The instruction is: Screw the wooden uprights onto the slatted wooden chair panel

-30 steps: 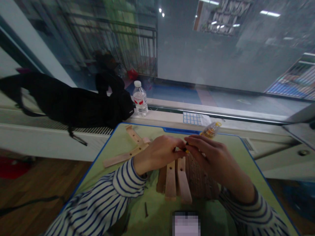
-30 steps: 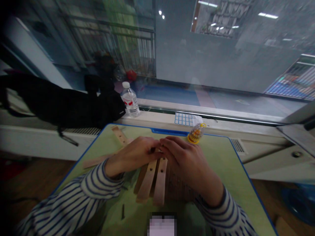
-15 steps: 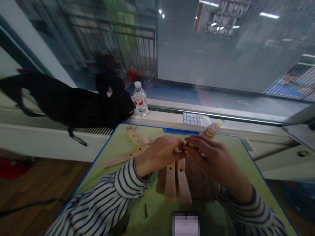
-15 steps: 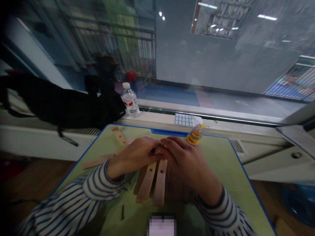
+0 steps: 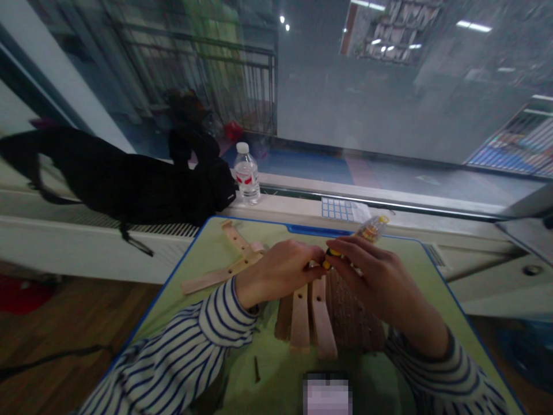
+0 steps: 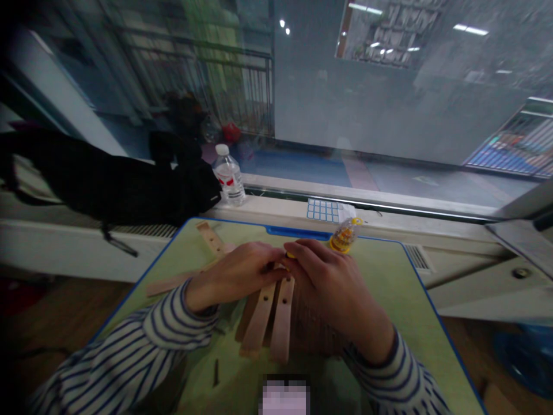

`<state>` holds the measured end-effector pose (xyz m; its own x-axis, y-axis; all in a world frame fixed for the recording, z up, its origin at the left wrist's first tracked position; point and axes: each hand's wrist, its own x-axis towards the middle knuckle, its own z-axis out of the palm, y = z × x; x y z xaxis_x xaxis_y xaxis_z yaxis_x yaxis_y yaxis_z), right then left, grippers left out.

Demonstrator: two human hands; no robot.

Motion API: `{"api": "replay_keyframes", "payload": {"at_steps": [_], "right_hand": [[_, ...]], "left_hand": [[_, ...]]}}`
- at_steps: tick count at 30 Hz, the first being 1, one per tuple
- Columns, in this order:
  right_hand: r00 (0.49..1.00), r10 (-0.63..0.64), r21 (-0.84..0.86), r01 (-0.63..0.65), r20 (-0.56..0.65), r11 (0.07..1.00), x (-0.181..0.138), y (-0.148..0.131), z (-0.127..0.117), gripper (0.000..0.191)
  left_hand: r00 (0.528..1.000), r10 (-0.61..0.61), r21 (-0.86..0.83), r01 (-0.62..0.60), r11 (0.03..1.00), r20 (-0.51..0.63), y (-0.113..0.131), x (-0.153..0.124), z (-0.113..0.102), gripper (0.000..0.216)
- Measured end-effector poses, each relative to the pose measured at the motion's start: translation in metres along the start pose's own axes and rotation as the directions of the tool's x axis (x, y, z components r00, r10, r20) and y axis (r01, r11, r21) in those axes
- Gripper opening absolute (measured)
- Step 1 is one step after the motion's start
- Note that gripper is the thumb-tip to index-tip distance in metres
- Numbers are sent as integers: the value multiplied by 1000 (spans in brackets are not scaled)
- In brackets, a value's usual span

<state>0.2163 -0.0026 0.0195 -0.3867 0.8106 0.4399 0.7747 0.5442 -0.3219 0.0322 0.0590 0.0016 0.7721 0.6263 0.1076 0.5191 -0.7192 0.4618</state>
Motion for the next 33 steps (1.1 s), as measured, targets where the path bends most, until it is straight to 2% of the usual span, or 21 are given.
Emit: {"api": "replay_keyframes", "payload": {"at_steps": [6, 20, 33], "right_hand": [[1000, 6, 3, -6, -7, 1000, 0, 1, 2, 25], [1000, -24, 34, 24, 1, 999, 0, -3, -1, 31], [1000, -20, 5, 20, 1, 1000, 1, 0, 2, 26]], "left_hand": [[1000, -6, -35, 6, 999, 0, 0, 0, 0, 17], [999, -19, 22, 19, 1000, -26, 0, 1, 0, 20], [1000, -2, -33, 3, 999, 28, 1, 0, -2, 15]]}}
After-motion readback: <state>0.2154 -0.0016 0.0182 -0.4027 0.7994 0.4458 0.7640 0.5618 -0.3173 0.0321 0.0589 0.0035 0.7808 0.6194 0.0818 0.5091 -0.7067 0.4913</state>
